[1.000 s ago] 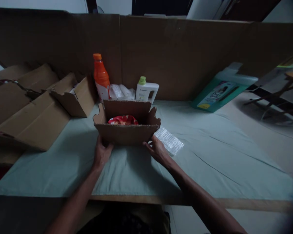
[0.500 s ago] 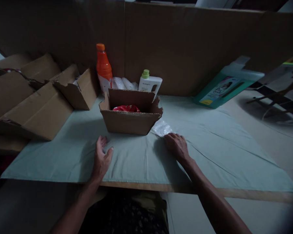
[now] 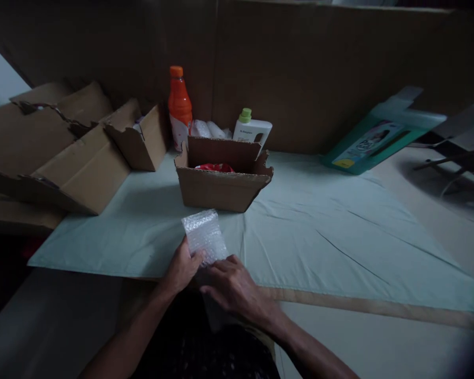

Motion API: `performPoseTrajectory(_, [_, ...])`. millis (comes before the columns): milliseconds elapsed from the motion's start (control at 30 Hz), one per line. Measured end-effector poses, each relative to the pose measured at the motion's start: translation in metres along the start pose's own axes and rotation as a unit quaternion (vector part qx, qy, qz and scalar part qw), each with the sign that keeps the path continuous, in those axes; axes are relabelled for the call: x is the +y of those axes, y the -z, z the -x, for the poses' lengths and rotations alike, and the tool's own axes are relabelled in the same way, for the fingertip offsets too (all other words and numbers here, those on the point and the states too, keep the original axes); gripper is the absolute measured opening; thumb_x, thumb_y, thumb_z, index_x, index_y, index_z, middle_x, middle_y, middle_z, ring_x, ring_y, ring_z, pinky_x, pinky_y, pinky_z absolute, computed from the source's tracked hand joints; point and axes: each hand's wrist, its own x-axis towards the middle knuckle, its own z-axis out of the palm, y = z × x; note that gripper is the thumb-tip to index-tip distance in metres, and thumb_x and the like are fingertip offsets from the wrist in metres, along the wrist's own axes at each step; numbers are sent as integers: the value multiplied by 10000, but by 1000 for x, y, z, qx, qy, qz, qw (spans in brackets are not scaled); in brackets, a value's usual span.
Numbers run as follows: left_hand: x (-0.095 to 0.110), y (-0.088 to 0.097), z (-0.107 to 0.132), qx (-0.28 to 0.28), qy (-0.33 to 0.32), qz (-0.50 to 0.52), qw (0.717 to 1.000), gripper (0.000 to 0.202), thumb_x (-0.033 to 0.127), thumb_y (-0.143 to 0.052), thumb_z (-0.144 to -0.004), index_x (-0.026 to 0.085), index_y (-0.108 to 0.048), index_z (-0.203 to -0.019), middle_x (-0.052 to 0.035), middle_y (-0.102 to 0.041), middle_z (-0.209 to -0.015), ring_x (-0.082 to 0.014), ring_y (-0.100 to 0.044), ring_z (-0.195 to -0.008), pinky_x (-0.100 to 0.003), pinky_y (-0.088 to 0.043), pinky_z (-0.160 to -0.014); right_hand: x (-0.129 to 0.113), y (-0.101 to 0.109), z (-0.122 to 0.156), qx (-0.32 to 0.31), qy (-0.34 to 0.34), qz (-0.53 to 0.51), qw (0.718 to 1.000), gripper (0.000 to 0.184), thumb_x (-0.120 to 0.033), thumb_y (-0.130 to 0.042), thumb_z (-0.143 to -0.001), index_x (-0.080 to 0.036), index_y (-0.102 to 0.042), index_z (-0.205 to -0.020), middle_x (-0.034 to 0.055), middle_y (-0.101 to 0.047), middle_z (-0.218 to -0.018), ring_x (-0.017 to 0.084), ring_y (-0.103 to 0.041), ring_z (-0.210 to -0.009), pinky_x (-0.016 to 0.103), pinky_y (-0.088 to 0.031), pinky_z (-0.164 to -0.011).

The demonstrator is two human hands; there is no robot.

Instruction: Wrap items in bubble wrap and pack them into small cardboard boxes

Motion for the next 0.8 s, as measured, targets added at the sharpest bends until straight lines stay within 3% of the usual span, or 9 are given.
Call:
performPoseTrajectory(67, [-2, 5, -13, 10, -15, -27, 999, 406, 260, -635, -779, 163, -595, -1171, -61, -711, -977, -214, -667, -893, -344, -527, -840, 18, 15, -12, 43, -25, -43, 998, 196, -352, -601, -962, -203, -695, -1048, 60, -747, -938, 198, -670, -818, 360, -435, -829])
performPoseTrajectory(167, [-2, 8, -28, -19, -11, -45, 999, 330, 212, -588, -778, 176, -605, -1106, -19, -683, -847, -185, -642, -773, -306, -516, -739, 61, 39, -38, 107, -111, -73, 985, 203, -282, -586, -933, -196, -710, -1069, 88, -749, -1014, 205, -690, -823, 356, -498, -806])
performPoseTrajectory(267, [0, 4, -35, -29, -9, -78, 997, 295, 189, -565, -769, 179, -616, -1060, -11, -651, -797, -180, -613, -720, -295, -497, -690, 101, 50, -67, 105, -158, -75, 979, 317, -190, -596, -862, -193, -690, -1165, 100, -749, -1086, 227, -709, -884, 358, -533, -807])
performPoseTrajectory(367, [-1, 3, -38, -42, 1, -71, 997, 375, 184, -534, -783, 172, -596, -1153, -18, -647, -839, -173, -596, -711, -287, -490, -657, 122, 48, -87, 90, -148, -81, 981, 396, -182, -603, -848, -209, -645, -1241, 81, -756, -1103, 239, -710, -967, 374, -545, -847])
performPoseTrajectory(500, [0, 9, -40, -88, 23, 3, 996, 460, 195, -529, -788, 167, -551, -1246, -2, -620, -817, -139, -555, -646, -252, -458, -589, 126, 45, -86, 116, -154, -95, 977, 496, -248, -650, -832, -218, -589, -1323, 105, -723, -1205, 246, -702, -973, 379, -565, -800])
performPoseTrajectory(600, [10, 11, -40, -133, 18, 80, 988, 530, 240, -566, -784, 173, -521, -1308, 0, -612, -814, -126, -539, -625, -238, -451, -564, 117, 42, -68, 98, -152, -183, 966, 492, -353, -651, -862, -212, -592, -1329, 130, -685, -1277, 251, -690, -1020, 383, -570, -801])
performPoseTrajectory(700, [25, 9, -38, -183, -11, 139, 973, 572, 297, -622, -788, 178, -530, -1340, -26, -634, -846, -140, -558, -662, -253, -474, -596, 103, 40, -52, 69, -173, -307, 933, 541, -493, -634, -887, -193, -588, -1335, 135, -675, -1280, 252, -668, -1071, 395, -555, -861])
performPoseTrajectory(800, [34, 4, -40, -242, -27, 144, 959, 553, 345, -649, -811, 178, -564, -1331, -55, -666, -906, -169, -603, -745, -287, -504, -677, 93, 38, -48, 90, -213, -406, 884, 599, -539, -677, -839, -178, -595, -1310, 102, -710, -1135, 217, -668, -939, 358, -537, -817])
